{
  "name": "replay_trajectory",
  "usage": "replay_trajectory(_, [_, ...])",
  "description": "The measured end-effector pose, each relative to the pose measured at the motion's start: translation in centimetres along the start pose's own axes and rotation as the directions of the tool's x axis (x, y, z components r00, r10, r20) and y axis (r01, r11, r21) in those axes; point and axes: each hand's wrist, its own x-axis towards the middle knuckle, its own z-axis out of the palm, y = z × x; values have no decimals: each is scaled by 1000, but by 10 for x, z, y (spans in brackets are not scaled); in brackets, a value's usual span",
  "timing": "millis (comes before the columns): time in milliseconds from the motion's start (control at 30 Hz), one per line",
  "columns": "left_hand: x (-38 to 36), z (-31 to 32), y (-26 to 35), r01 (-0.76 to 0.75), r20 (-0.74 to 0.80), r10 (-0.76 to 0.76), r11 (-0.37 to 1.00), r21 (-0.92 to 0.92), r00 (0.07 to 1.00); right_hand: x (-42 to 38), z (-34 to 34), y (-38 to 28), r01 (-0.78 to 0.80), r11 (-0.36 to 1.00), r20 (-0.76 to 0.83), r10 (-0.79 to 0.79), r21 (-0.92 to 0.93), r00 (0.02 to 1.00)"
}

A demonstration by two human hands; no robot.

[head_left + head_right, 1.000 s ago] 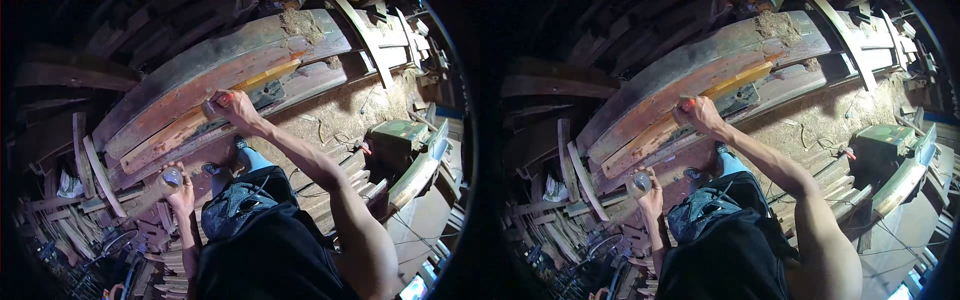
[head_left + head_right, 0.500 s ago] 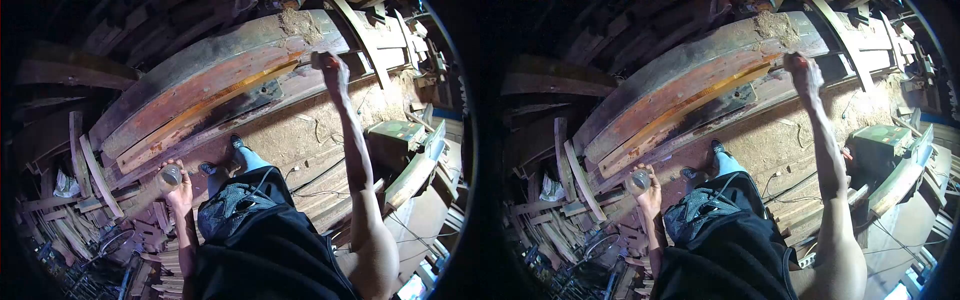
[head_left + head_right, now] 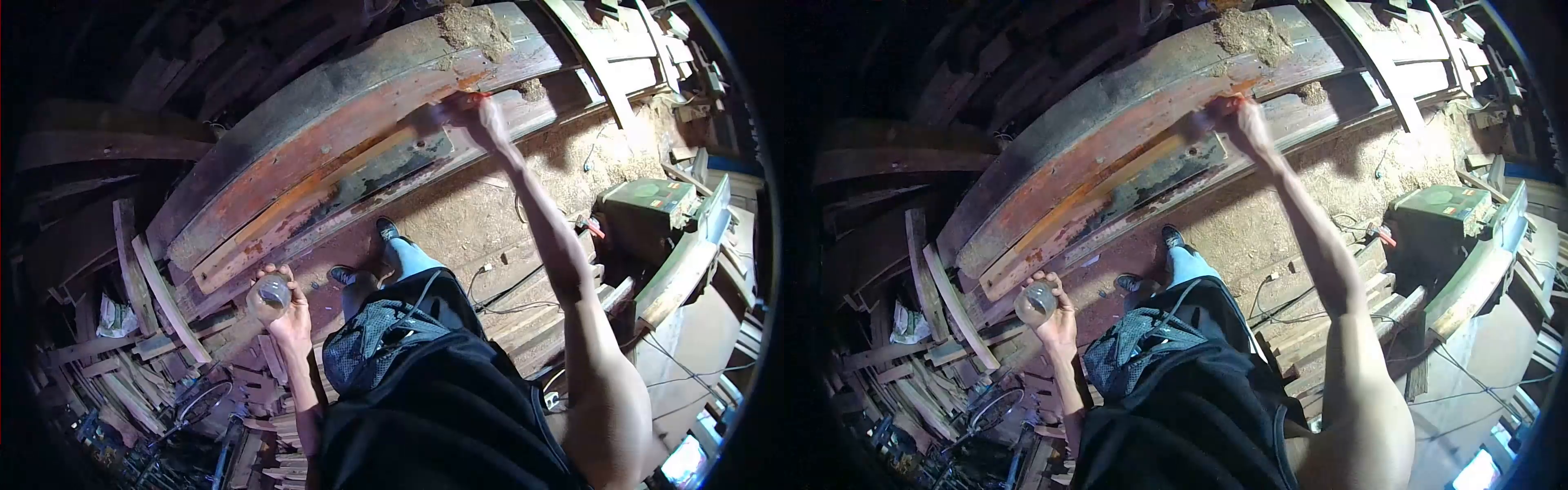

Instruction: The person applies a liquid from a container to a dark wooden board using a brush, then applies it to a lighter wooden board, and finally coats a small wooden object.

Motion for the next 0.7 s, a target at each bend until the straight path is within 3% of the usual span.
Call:
replay_trajectory(67, [-2, -3, 1, -16, -5, 16, 1000, 3, 1000, 1, -44, 48, -19, 994, -141, 34, 103, 989])
replay_trajectory(133, [-3, -1, 0, 17, 6, -17, 999, -28, 1000, 8, -81, 72, -227, 967, -299, 252, 116, 920])
replay_trajectory(200, [-4, -3, -1, 12, 4, -12, 1000, -17, 1000, 12, -103, 50, -240, 909, -368, 106, -341, 924])
replay_trajectory(233, [-3, -3, -3, 9, 0, -9, 1000, -5, 1000, 14, -106, 45, -143, 936, -339, 28, -322, 940])
replay_trajectory(267, [-2, -4, -4, 12, 1, -12, 1000, -4, 1000, 15, -101, 25, -170, 908, -307, 48, -384, 951])
replay_trajectory(400, [0, -4, -6, 42, -5, -43, 999, -9, 999, 13, -32, -8, 237, 828, -160, -361, -507, 919])
replay_trajectory(467, [3, -2, -8, 50, 5, -50, 999, -8, 999, 9, 7, -37, 67, 903, 49, -51, -424, 997])
replay_trajectory(533, [5, -2, -9, 56, -2, -56, 998, 2, 998, 0, 26, -78, 98, 948, 116, -65, -303, 991])
replay_trajectory(600, [8, 3, -13, 65, 0, -65, 998, 12, 998, 3, 40, -87, 141, 983, 136, -157, 116, 978])
replay_trajectory(633, [7, 8, -16, 66, 5, -66, 998, 4, 998, 4, 41, -94, 85, 963, 99, -113, 256, 989])
replay_trajectory(700, [5, 14, -18, 67, 6, -67, 998, -4, 998, 7, 39, -78, 83, 962, 39, -96, 258, 995])
